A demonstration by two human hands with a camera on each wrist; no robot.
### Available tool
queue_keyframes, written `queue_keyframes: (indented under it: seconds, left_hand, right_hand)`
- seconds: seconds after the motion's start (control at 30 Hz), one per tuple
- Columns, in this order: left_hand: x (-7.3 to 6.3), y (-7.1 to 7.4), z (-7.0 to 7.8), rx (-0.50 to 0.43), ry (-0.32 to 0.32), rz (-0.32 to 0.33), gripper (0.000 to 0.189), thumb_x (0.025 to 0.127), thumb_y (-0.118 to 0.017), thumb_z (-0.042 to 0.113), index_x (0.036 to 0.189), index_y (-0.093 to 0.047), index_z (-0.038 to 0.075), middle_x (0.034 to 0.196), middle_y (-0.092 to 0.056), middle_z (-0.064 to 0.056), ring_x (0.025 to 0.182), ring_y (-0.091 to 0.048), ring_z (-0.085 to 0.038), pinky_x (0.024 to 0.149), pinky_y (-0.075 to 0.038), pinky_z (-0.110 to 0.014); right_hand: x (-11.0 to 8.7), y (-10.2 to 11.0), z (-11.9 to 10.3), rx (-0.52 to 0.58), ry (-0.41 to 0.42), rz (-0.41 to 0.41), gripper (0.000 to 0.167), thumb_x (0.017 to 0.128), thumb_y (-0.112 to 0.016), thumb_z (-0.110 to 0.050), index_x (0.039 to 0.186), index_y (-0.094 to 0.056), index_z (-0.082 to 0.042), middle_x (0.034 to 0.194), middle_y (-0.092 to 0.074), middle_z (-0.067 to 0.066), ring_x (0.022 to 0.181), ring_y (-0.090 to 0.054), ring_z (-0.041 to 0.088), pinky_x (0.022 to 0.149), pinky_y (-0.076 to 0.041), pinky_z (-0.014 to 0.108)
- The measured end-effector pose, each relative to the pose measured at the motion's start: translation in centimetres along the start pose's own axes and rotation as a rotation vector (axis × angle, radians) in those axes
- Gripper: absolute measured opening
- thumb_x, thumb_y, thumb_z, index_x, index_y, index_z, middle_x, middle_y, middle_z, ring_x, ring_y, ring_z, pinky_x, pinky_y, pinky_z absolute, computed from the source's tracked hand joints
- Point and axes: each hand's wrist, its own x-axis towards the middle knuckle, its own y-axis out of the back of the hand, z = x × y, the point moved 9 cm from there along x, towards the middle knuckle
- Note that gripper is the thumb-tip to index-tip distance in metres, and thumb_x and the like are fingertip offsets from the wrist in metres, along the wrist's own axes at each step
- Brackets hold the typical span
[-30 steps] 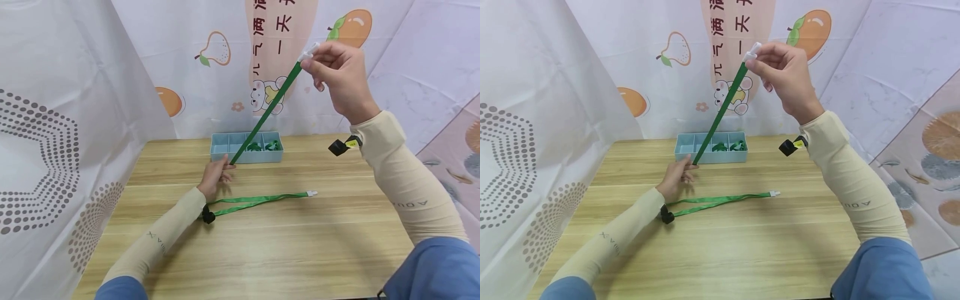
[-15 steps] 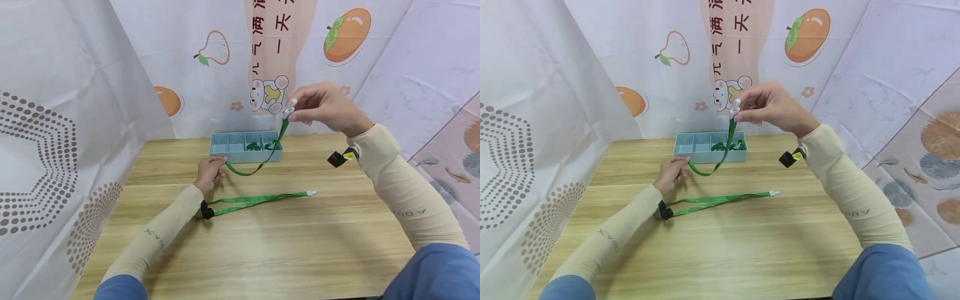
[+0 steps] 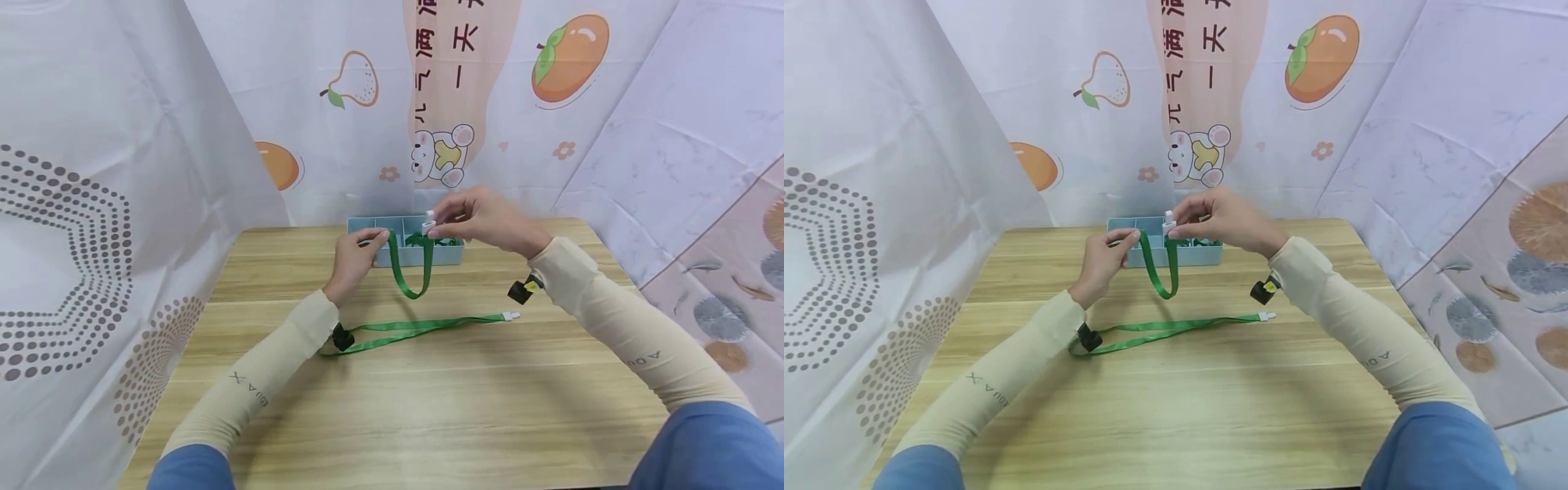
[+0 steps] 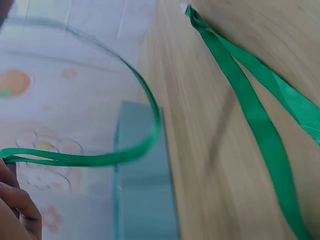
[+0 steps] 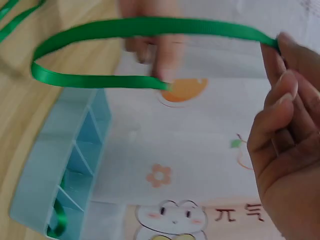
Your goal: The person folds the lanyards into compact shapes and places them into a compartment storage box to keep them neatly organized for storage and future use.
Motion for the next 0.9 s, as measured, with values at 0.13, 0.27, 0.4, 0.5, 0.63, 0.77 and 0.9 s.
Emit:
queue_keyframes:
  seconds: [0.13, 0.27, 0.4, 0.5, 0.63, 0.77, 0.9]
  left_hand:
    - [-0.5, -1.4, 2.3, -0.019, -0.070, -0.048, 0.029, 0.099, -0.073, 0.033, 0.116, -0.079, 0.011, 0.094, -0.067, -0.014, 0.055, -0.050, -0.018, 0.053, -0.048, -0.030]
    - [-1.0, -2.6, 4.2, -0.025, -0.142, -0.095, 0.025, 0.098, -0.074, 0.031, 0.113, -0.080, 0.011, 0.099, -0.071, -0.014, 0.053, -0.049, -0.016, 0.051, -0.045, -0.028]
    - [-1.6, -3.4, 5.5, -0.025, -0.202, -0.136, 0.022, 0.098, -0.074, 0.028, 0.109, -0.080, 0.010, 0.098, -0.072, -0.012, 0.052, -0.048, -0.019, 0.048, -0.043, -0.027]
    - [-1.9, -3.8, 6.0, -0.035, -0.225, -0.160, 0.021, 0.098, -0.074, 0.028, 0.109, -0.080, 0.011, 0.092, -0.071, -0.008, 0.051, -0.047, -0.021, 0.047, -0.040, -0.028]
    - [-2.0, -4.2, 6.1, -0.048, -0.224, -0.183, 0.022, 0.100, -0.072, 0.027, 0.111, -0.079, 0.010, 0.082, -0.067, -0.006, 0.050, -0.046, -0.021, 0.045, -0.037, -0.028]
    - [-2.1, -4.4, 6.1, -0.046, -0.217, -0.195, 0.023, 0.101, -0.071, 0.026, 0.114, -0.079, 0.008, 0.078, -0.066, -0.006, 0.051, -0.047, -0.021, 0.045, -0.035, -0.028]
    - [-2.2, -4.5, 6.1, -0.040, -0.218, -0.203, 0.023, 0.101, -0.070, 0.026, 0.114, -0.079, 0.009, 0.073, -0.062, -0.009, 0.051, -0.047, -0.022, 0.045, -0.036, -0.028]
  right_hand:
    - [0.5, -1.2, 0.9, -0.042, 0.015, 0.014, 0.018, 0.090, -0.083, -0.035, 0.099, -0.078, -0.019, 0.087, -0.074, 0.007, 0.065, -0.056, 0.021, 0.053, -0.047, 0.031]
    - [0.6, -1.7, 1.3, -0.066, 0.029, 0.049, 0.016, 0.090, -0.083, -0.034, 0.098, -0.078, -0.020, 0.080, -0.068, 0.006, 0.061, -0.051, 0.021, 0.050, -0.044, 0.031]
    - [0.5, -1.6, 1.6, -0.057, 0.021, 0.106, 0.014, 0.091, -0.082, -0.029, 0.101, -0.079, -0.019, 0.077, -0.064, 0.009, 0.060, -0.049, 0.021, 0.050, -0.043, 0.030]
    - [0.4, -1.4, 1.9, -0.037, 0.016, 0.143, 0.014, 0.092, -0.082, -0.027, 0.102, -0.079, -0.018, 0.078, -0.063, 0.011, 0.061, -0.048, 0.021, 0.051, -0.042, 0.029]
    - [0.3, -1.3, 2.3, -0.012, 0.014, 0.166, 0.013, 0.092, -0.081, -0.025, 0.103, -0.079, -0.018, 0.089, -0.069, 0.008, 0.066, -0.052, 0.021, 0.052, -0.043, 0.028]
    - [0.1, -1.3, 2.6, -0.008, 0.012, 0.187, 0.016, 0.093, -0.081, -0.027, 0.104, -0.080, -0.016, 0.096, -0.071, 0.004, 0.070, -0.055, 0.022, 0.051, -0.045, 0.029]
    - [0.1, -1.4, 3.1, 0.012, -0.017, 0.203, 0.018, 0.092, -0.081, -0.032, 0.104, -0.080, -0.018, 0.092, -0.070, 0.005, 0.071, -0.055, 0.023, 0.052, -0.043, 0.028]
